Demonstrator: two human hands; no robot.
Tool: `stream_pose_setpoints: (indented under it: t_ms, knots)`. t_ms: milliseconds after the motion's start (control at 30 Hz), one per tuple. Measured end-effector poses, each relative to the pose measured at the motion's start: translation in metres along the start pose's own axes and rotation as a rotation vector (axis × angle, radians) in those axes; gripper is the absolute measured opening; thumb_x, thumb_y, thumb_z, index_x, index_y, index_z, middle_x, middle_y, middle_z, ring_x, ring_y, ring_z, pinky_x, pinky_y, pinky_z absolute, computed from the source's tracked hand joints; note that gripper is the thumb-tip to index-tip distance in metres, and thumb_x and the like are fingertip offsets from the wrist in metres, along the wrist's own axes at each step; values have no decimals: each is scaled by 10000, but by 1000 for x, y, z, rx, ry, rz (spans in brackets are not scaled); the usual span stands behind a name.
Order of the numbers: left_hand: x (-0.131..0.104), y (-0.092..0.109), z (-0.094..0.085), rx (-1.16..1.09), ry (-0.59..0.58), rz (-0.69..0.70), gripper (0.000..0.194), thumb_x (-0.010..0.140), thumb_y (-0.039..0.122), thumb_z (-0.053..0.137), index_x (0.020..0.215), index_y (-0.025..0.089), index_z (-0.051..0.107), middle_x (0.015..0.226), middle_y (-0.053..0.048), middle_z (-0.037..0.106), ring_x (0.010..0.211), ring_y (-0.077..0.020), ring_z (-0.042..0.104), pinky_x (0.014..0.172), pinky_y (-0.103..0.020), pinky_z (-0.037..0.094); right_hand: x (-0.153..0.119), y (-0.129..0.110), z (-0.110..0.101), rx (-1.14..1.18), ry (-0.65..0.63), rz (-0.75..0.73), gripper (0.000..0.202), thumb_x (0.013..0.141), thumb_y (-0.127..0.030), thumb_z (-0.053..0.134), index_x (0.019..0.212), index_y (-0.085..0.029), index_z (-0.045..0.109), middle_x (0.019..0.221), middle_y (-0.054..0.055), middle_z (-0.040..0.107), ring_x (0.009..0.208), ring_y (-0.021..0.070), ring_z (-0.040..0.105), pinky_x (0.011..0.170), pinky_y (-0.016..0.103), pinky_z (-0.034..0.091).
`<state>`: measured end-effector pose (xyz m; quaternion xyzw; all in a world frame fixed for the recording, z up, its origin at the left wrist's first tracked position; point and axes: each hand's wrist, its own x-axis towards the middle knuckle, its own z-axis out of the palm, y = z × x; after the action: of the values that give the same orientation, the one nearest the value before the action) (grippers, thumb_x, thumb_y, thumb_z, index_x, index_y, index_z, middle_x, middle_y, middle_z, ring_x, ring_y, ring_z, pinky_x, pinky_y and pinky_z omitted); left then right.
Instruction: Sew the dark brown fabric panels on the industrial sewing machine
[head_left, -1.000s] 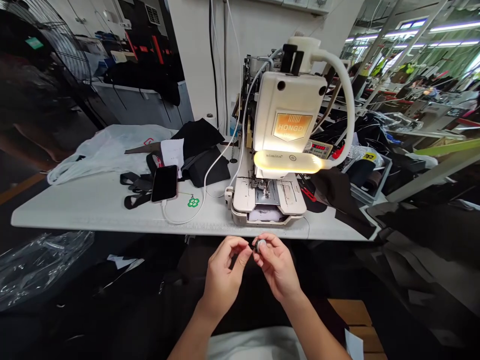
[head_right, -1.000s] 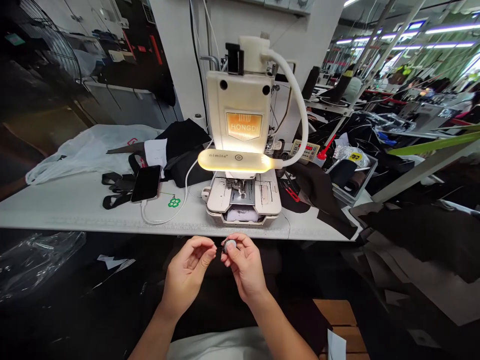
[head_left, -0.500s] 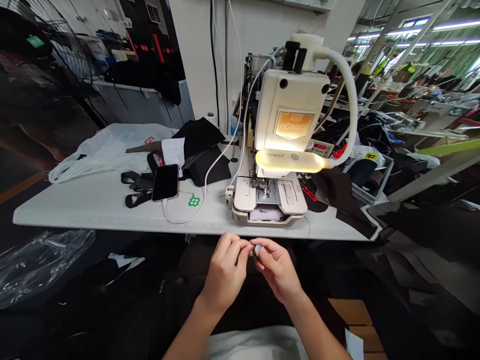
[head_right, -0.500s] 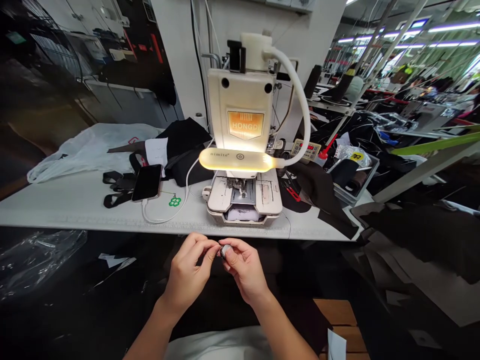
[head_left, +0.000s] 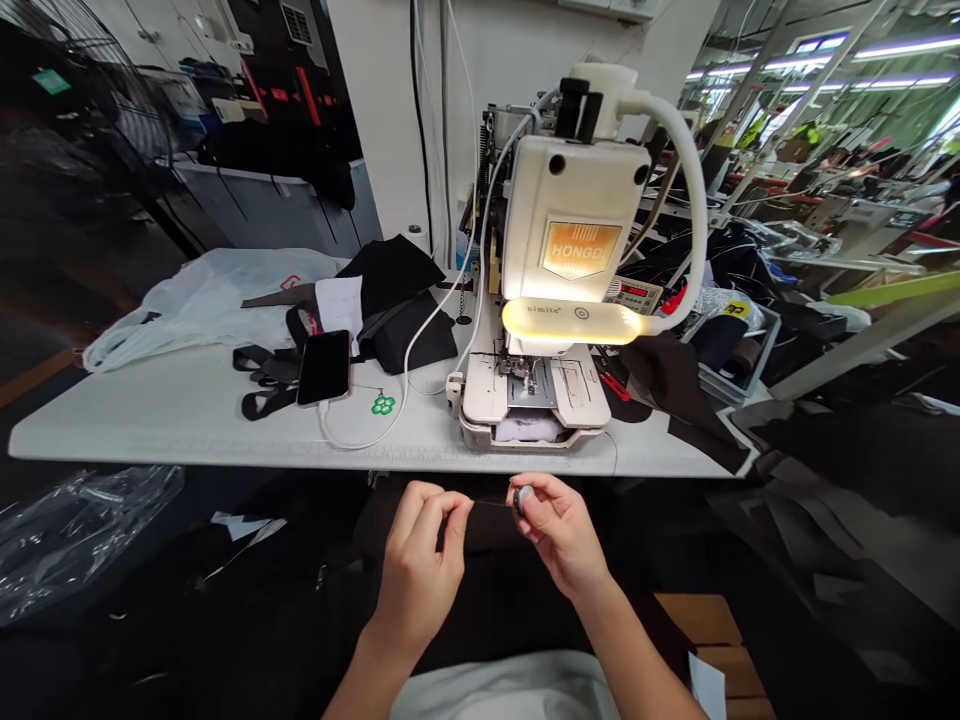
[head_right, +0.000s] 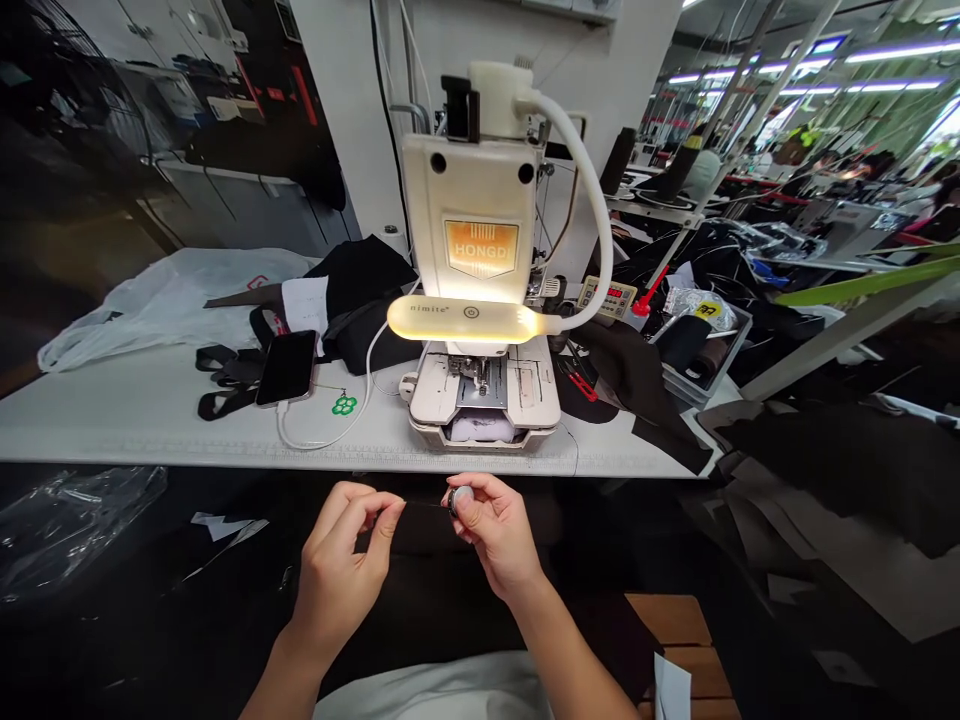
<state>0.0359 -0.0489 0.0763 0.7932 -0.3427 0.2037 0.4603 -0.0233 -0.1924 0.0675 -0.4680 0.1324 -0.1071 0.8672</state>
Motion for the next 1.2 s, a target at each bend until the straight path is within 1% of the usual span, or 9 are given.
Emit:
stream_pose_setpoints:
  t_ms: [133,300,367,467,567,633,800,967,1200]
  knots:
    - [3,1,-4,-117,8,-96,86,816,106,507,776,172,544,760,-11,472,697,-98,484,616,-212,426,-1,3,1,-38,-24,39,207,704,-313,710,845,-170,663,693,14,599,517,56,420,455,187,279]
    - [7,4,-3,-886,-314,-506,177,906,280,344,772,191,419,813,-23,545,551,-79,500,520,-238,432,-3,3,4,-45,-49,48,194,716,-322,695,833,-172,659,666,0,584,506,51,411,456,189,269]
    - [5,5,-1,-1048,-363,-558,181,919,297,293,779,206,363,700,5,542,525,-91,501,492,-234,422,-3,3,5,-59,-50,49,193,716,-324,694,838,-178,661,664,-4,585,503,49,414,460,187,271]
    - [2,6,2,-747,-268,-445,75,894,267,386,858,210,418,649,31,482,572,-91,476,520,-212,412,-3,3,5,-84,-24,31,195,713,-330,695,840,-185,665,694,2,601,517,51,420,466,184,280]
    - [1,5,4,-307,-237,-154,125,841,191,486,962,205,514,685,19,465,621,-97,467,571,-218,416,-3,4,4,-103,13,14,202,711,-333,696,850,-189,670,694,3,594,529,62,415,468,190,292]
    - [3,3,5,-169,-232,12,100,823,153,506,900,188,559,691,6,466,645,-106,475,594,-229,417,-3,5,4,-113,17,7,206,714,-333,693,862,-190,671,697,4,587,534,68,412,470,195,297]
    - [8,2,7,-106,-218,69,144,825,134,496,686,173,504,654,7,434,629,-101,451,582,-227,402,-3,7,3,-138,1,14,210,723,-334,685,879,-195,673,663,-11,550,534,68,408,481,201,301]
    - [8,-1,12,-48,-206,147,189,827,106,464,652,177,467,645,3,431,644,-112,420,580,-238,382,-3,8,2,-108,-36,49,207,726,-329,687,871,-182,674,571,-39,480,507,53,371,468,189,260]
    - [6,-9,20,-96,-108,283,296,789,30,491,599,196,337,587,33,324,586,-108,337,518,-238,312,0,5,0,-11,-104,159,216,721,-323,697,855,-156,666,589,-26,513,469,34,331,442,182,220]
